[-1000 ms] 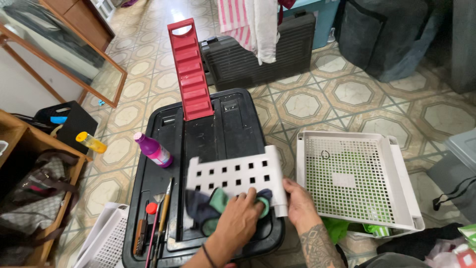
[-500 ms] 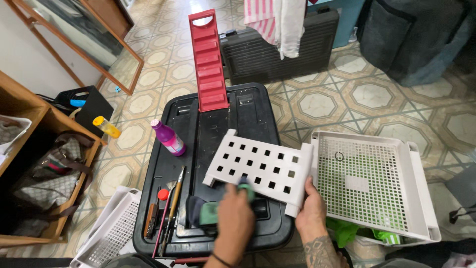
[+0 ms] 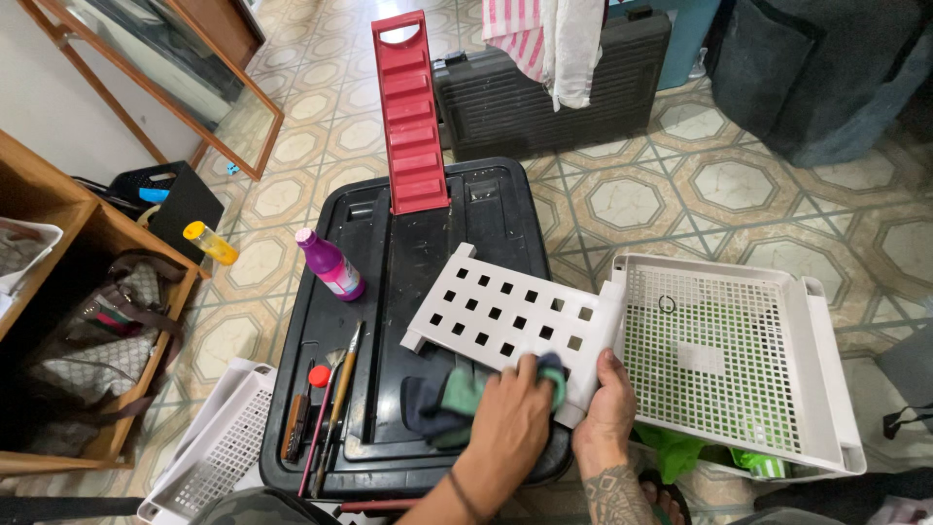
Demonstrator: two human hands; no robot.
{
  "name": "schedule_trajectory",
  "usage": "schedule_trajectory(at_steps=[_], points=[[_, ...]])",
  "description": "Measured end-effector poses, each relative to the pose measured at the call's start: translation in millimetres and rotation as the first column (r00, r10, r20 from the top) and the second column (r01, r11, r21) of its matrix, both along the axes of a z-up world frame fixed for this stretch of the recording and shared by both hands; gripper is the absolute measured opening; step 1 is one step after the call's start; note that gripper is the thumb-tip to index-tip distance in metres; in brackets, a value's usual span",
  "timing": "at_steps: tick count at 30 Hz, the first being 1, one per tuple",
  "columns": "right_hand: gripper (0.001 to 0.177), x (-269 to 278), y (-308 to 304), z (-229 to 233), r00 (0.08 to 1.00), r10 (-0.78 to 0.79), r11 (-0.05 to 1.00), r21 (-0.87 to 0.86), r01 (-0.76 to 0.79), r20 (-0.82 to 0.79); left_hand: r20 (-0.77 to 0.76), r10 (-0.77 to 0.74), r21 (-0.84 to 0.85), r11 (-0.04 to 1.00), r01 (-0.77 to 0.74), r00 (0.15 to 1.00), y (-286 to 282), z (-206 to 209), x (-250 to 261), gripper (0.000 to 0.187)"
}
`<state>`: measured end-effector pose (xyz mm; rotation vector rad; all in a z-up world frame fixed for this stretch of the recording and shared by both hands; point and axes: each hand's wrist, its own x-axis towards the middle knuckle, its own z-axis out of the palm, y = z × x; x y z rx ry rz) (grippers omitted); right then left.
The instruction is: The person wipes a white plastic basket with a green cloth, then applies liquid from a purple bottle to the cloth and continues wiping the basket's surfaces and edges.
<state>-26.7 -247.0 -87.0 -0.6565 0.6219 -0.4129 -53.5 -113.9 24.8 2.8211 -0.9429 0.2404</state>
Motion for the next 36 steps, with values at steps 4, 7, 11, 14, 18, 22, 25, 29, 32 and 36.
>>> schedule_trajectory(at_steps=[4,7,11,14,18,22,25,29,32,36], points=[[0.034,-0.2,0.5,-6.2,1.0,-0.001,0.999,-0.038,0.0,-0.027,0.022,0.003,-0.011,1.0,-0.003,1.0,6.7,-3.7,-15.5,0.011],[0.034,0.2,-1.8,-11.7,1.0,0.025,0.998,-0.065,-0.025,-0.006,0.04,0.001,-0.005,1.0,0.0,0.999,-6.6,-8.7,-6.9,0.011],[0.033,1.8,-3.4,-18.9,0.998,0.029,0.995,-0.091,-0.034,-0.06,0.072,0.012,-0.04,0.999,-0.01,0.997,-27.0,-17.6,21.5,0.01],[0.033,2.4,-2.1,-21.1,0.999,-0.003,0.993,-0.119,-0.001,-0.039,0.091,0.1,0.031,0.994,-0.103,0.991,-33.1,-23.1,53.2,0.011],[0.032,3.6,0.8,-19.3,0.997,-0.028,0.992,-0.125,0.02,-0.067,0.16,0.206,0.036,0.976,-0.215,0.965,-16.6,-28.1,91.1,0.016],[0.031,2.5,3.7,-14.4,0.997,-0.02,0.991,-0.137,0.01,-0.068,0.134,0.207,0.024,0.977,-0.212,0.969,-15.2,-33.6,97.3,0.014],[0.03,2.9,3.5,-10.8,0.998,-0.028,0.996,-0.084,0.023,-0.062,0.189,0.188,0.036,0.98,-0.198,0.964,-25.4,-36.2,94.3,0.015],[0.03,1.4,4.6,-7.2,0.998,-0.034,0.996,-0.089,0.029,-0.049,0.141,0.145,0.03,0.988,-0.151,0.979,-25.8,-32.7,93.9,0.015],[0.031,1.2,4.4,-5.4,0.997,-0.004,0.996,-0.084,-0.002,-0.071,0.098,0.086,-0.01,0.996,-0.086,0.991,-28.5,-22.5,101.1,0.015],[0.031,-0.3,1.3,-12.5,0.999,0.016,0.998,-0.064,-0.018,-0.03,-0.018,-0.087,0.011,0.996,0.087,0.996,-41.0,-9.9,92.5,0.017]])
